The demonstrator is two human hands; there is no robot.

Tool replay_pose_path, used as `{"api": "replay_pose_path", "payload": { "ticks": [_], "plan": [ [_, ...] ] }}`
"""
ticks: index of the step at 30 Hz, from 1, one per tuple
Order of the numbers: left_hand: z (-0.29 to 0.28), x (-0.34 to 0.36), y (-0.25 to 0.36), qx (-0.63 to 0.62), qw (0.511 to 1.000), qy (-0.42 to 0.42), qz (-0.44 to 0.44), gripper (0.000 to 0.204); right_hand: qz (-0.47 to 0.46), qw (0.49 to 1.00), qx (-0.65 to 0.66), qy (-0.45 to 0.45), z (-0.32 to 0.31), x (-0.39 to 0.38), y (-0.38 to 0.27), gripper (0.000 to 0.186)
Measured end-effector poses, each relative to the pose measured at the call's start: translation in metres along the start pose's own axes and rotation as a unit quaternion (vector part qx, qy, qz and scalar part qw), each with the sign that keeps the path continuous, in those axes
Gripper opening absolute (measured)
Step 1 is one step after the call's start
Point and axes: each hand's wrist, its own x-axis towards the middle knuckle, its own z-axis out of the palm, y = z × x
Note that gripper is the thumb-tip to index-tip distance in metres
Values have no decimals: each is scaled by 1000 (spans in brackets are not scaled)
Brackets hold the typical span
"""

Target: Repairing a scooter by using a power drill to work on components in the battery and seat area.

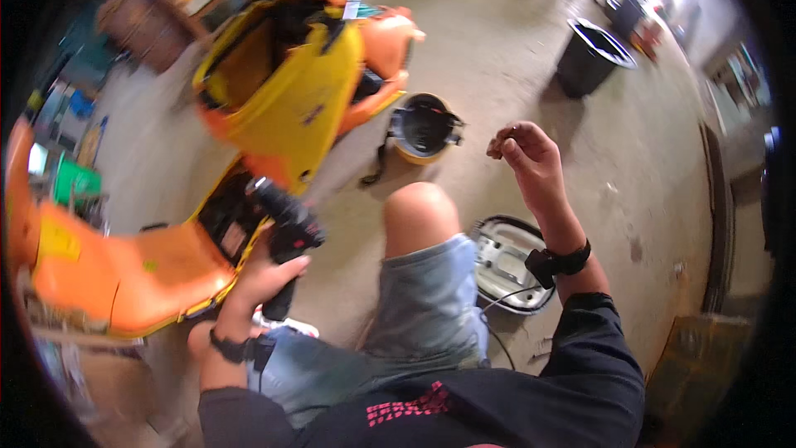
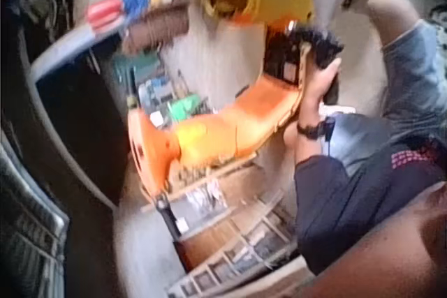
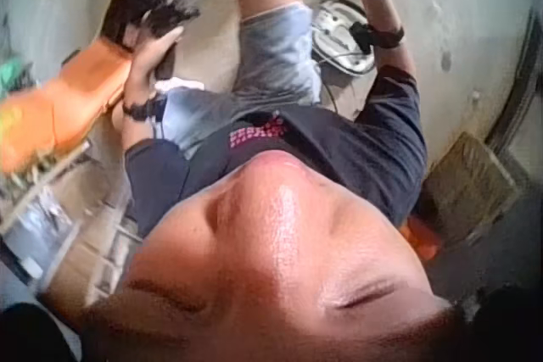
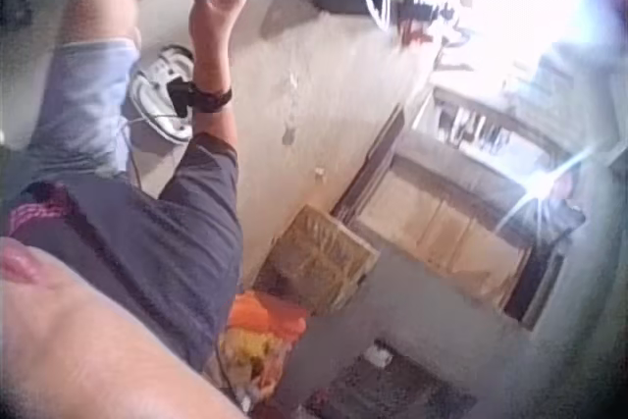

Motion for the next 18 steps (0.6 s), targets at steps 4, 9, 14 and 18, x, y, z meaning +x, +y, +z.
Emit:
{"api": "replay_pose_path", "payload": {
  "ticks": [4, 9, 14, 18],
  "plan": [
    [-22, -31, 17, 2, 1000, 28, 3, 72, -33, 981, 14, -191, 159, 20, -65, 18],
    [-54, -57, -20, -45, 989, 77, 118, 67, -69, 954, 5, -292, 299, 20, -85, 22],
    [-80, -87, -30, -74, 988, 56, 127, 50, -82, 942, 9, -326, 378, 14, -74, 24],
    [-100, -106, -48, -24, 988, 77, 131, 58, -68, 954, -56, -288, 417, 17, -49, 23]
  ]
}}
